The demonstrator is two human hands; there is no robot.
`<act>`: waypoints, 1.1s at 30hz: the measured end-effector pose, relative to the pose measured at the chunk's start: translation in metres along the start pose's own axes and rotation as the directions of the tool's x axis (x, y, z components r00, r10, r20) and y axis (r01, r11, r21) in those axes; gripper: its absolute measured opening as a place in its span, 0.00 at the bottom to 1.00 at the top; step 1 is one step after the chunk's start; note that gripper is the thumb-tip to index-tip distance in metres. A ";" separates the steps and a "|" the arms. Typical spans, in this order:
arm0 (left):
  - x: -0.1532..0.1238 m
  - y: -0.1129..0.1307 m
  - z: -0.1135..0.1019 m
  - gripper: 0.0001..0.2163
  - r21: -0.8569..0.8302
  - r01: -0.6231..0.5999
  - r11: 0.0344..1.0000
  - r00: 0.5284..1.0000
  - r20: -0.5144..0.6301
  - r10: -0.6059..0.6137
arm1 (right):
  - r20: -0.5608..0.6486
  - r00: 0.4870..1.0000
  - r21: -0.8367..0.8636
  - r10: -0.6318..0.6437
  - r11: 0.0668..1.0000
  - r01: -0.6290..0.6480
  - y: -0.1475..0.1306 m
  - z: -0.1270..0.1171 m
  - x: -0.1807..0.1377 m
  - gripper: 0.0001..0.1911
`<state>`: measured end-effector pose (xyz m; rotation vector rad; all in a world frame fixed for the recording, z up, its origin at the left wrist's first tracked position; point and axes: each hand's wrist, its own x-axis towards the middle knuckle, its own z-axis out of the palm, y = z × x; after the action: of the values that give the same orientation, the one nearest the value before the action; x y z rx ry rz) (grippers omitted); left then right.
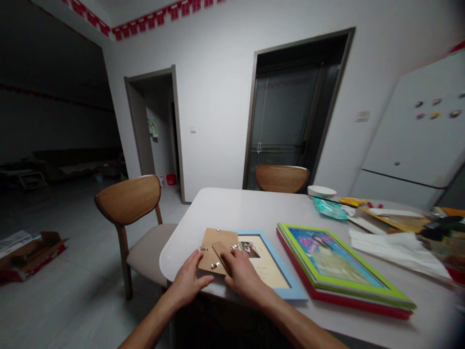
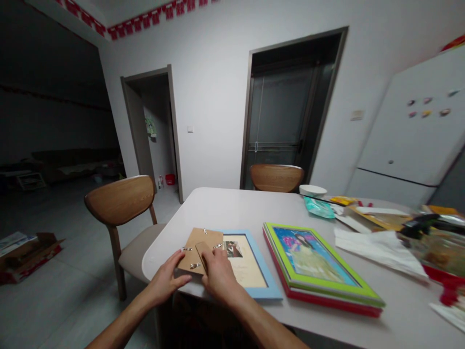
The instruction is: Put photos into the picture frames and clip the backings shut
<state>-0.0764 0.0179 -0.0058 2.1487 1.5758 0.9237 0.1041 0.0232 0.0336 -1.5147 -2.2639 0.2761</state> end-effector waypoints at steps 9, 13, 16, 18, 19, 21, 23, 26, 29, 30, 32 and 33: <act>0.004 0.072 0.035 0.29 -0.045 -0.141 0.989 0.988 0.058 0.143 | 0.119 0.987 0.357 0.106 0.923 -0.142 0.078 -0.062 -0.042 0.24; 0.005 0.083 0.048 0.36 -0.003 -0.145 0.989 0.981 0.126 0.145 | 0.117 0.988 0.187 0.102 0.975 -0.122 0.101 -0.077 -0.046 0.22; 0.002 0.075 0.048 0.28 0.037 -0.142 0.989 0.975 0.178 0.133 | 0.093 0.995 -0.005 0.020 1.000 -0.019 0.103 -0.079 -0.041 0.19; 0.000 0.068 0.044 0.22 0.056 -0.158 0.986 0.969 0.202 0.144 | 0.070 0.997 -0.091 -0.023 0.995 0.029 0.101 -0.077 -0.035 0.18; -0.001 0.065 0.042 0.20 0.065 -0.167 0.984 0.966 0.209 0.150 | 0.059 0.998 -0.121 -0.037 0.992 0.044 0.100 -0.076 -0.033 0.18; -0.001 0.063 0.037 0.18 0.079 -0.185 0.980 0.963 0.214 0.165 | 0.057 0.997 -0.162 -0.048 0.985 0.057 0.099 -0.072 -0.029 0.17; 0.001 0.064 0.034 0.17 0.085 -0.203 0.976 0.960 0.213 0.181 | 0.067 0.997 -0.185 -0.037 0.982 0.049 0.098 -0.068 -0.026 0.17; 0.006 0.069 0.035 0.16 0.079 -0.223 0.972 0.956 0.213 0.202 | 0.078 0.997 -0.174 -0.026 0.984 0.039 0.097 -0.060 -0.026 0.16; 0.013 0.074 0.038 0.17 0.048 -0.263 0.964 0.939 0.243 0.244 | 0.082 0.996 -0.133 -0.034 0.990 0.044 0.095 -0.051 -0.028 0.16; 0.015 0.075 0.038 0.16 0.036 -0.282 0.959 0.929 0.260 0.264 | 0.078 0.997 -0.124 -0.027 0.992 0.037 0.094 -0.048 -0.028 0.16; 0.017 0.074 0.037 0.12 0.015 -0.315 0.949 0.911 0.286 0.298 | 0.074 0.997 -0.112 -0.016 0.993 0.024 0.093 -0.043 -0.030 0.17; 0.016 0.073 0.035 0.11 0.007 -0.325 0.946 0.905 0.293 0.309 | 0.082 0.996 -0.101 -0.018 0.995 0.026 0.093 -0.041 -0.031 0.17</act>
<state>0.0024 0.0123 0.0171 2.4958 1.1454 0.6175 0.2098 0.0288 0.0284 -1.5538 -2.3899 0.2226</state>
